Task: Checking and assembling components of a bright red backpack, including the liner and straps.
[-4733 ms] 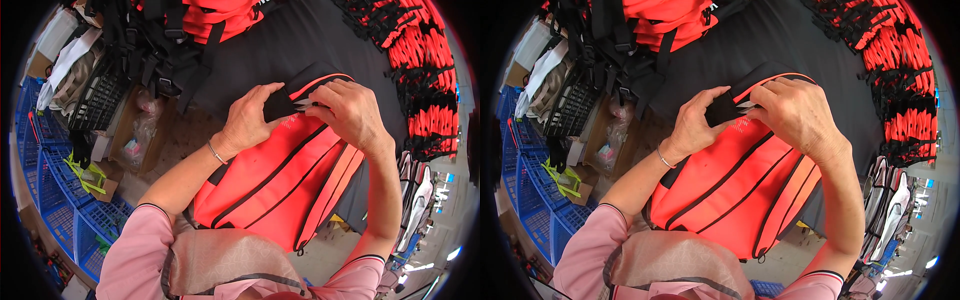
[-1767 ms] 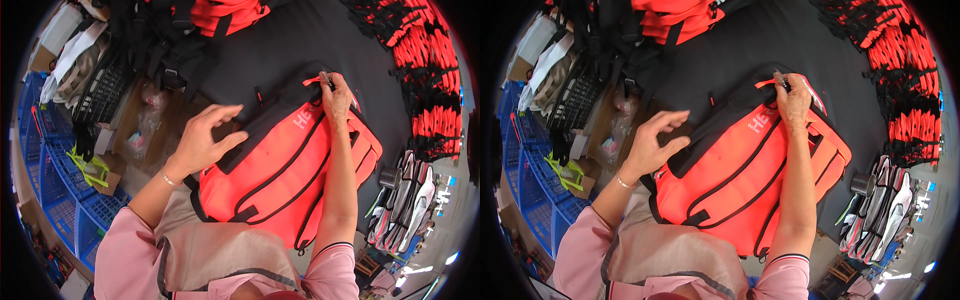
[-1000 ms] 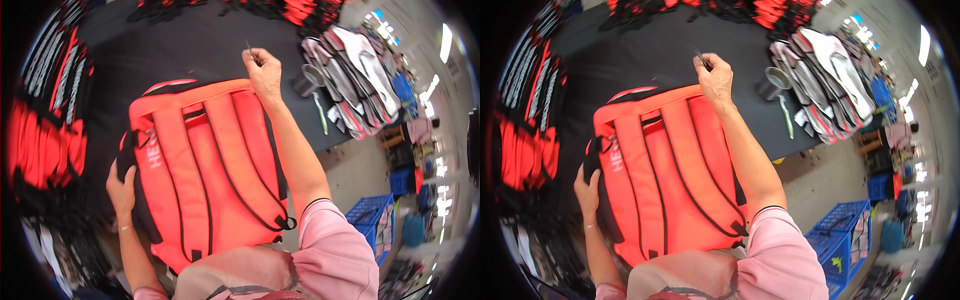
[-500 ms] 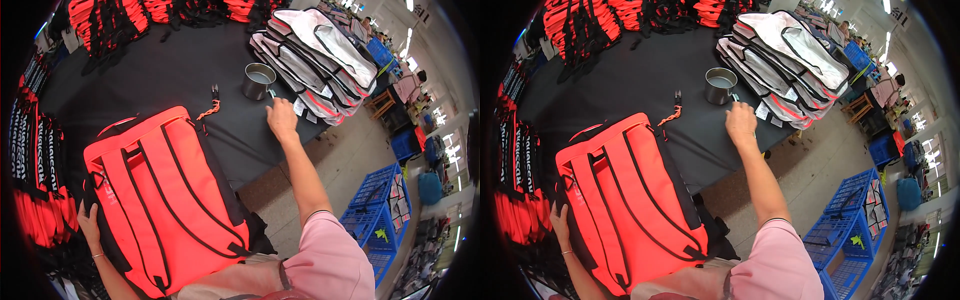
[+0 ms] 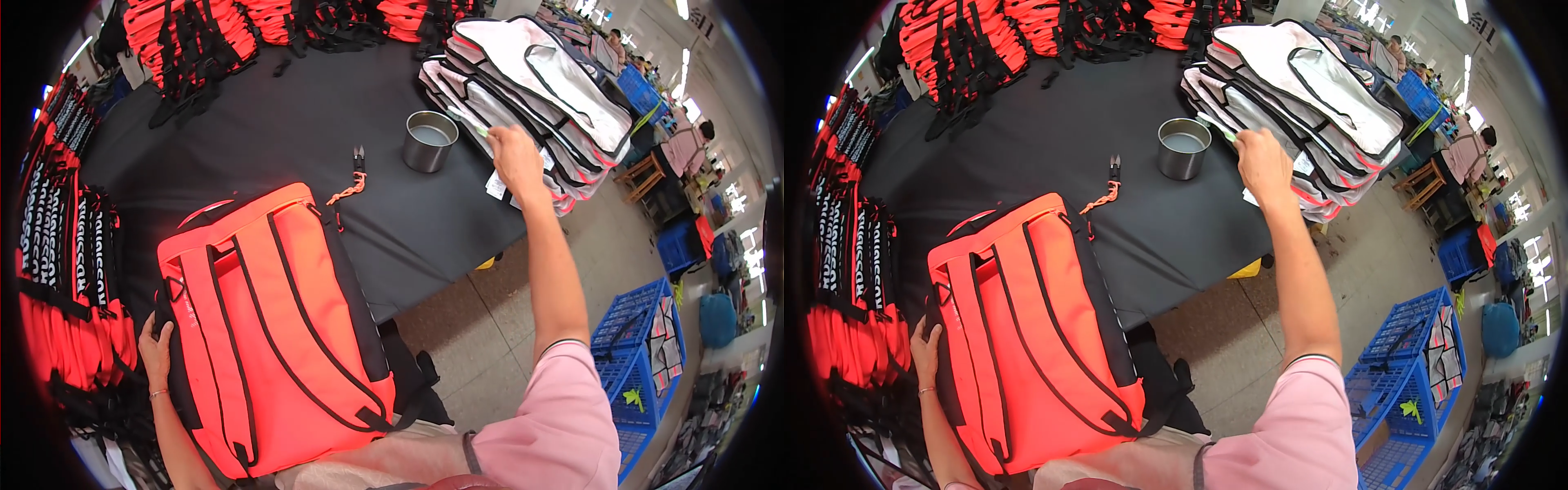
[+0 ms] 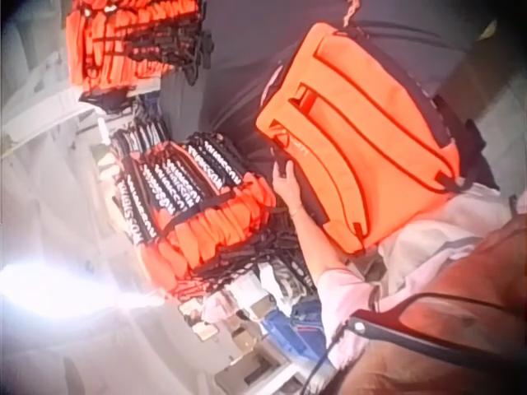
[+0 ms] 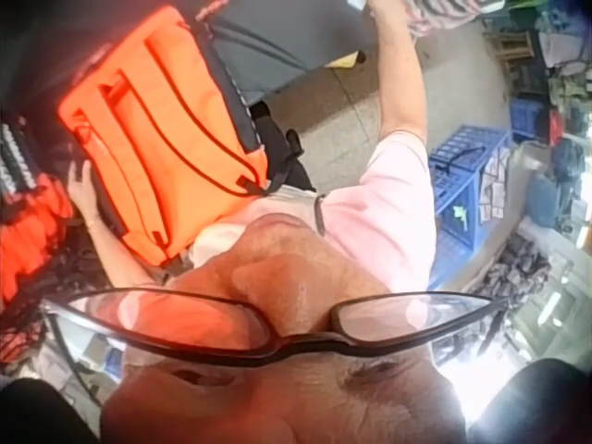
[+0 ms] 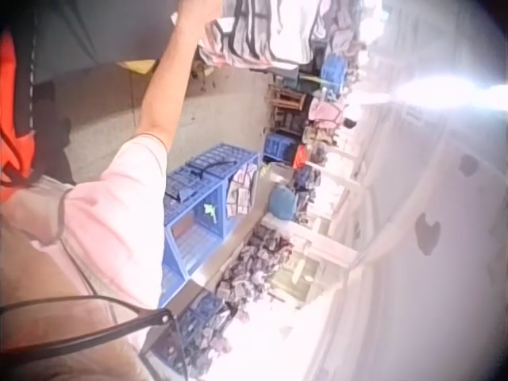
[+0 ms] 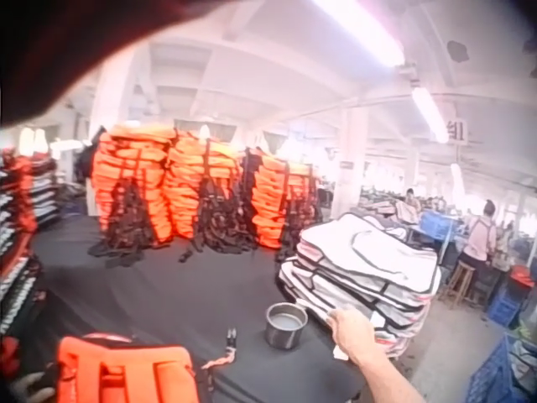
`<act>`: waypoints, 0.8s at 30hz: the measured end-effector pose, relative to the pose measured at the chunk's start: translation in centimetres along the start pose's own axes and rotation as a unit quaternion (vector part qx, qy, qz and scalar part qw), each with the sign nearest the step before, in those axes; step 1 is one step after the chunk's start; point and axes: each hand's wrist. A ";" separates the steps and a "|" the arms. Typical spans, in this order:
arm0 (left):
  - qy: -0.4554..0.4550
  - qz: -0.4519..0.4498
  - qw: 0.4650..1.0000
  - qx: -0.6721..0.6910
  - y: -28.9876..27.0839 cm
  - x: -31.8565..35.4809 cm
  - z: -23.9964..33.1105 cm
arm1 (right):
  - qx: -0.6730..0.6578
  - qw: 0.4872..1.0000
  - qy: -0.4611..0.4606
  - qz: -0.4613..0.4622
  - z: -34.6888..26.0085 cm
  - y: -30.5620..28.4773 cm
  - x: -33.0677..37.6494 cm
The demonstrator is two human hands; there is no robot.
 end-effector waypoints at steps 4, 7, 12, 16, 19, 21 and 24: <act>-0.005 0.015 1.000 -0.009 0.2 0.3 0.8 | 0.065 0.988 -0.073 -0.122 -1.2 0.1 -5.4; -0.004 0.031 0.997 -0.074 -0.3 0.9 1.7 | 0.140 0.956 -0.115 -0.231 -2.0 2.0 -7.9; 0.010 0.100 0.994 0.048 -2.9 2.9 -2.2 | 0.141 0.926 -0.173 -0.304 -2.1 5.7 -9.3; -0.073 0.118 0.990 0.023 -4.2 11.8 0.5 | 0.095 0.940 -0.140 -0.297 -2.0 1.6 -9.7; -0.101 0.095 0.988 0.070 -3.6 20.0 -0.8 | 0.105 0.945 -0.122 -0.287 -2.0 -0.4 -8.8; -0.134 0.033 0.974 0.177 -2.5 23.9 -1.4 | 0.140 0.925 -0.158 -0.316 -1.5 -0.3 -7.6; -0.056 0.054 0.997 -0.008 0.7 27.7 1.5 | 0.082 0.961 -0.137 -0.226 -1.0 0.1 -7.2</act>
Point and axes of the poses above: each hand's wrist, its own x-axis away from the middle knuckle, its own y-axis out of the palm, z = x × y, and after that the axes turned 10 degrees about -y, right-handed
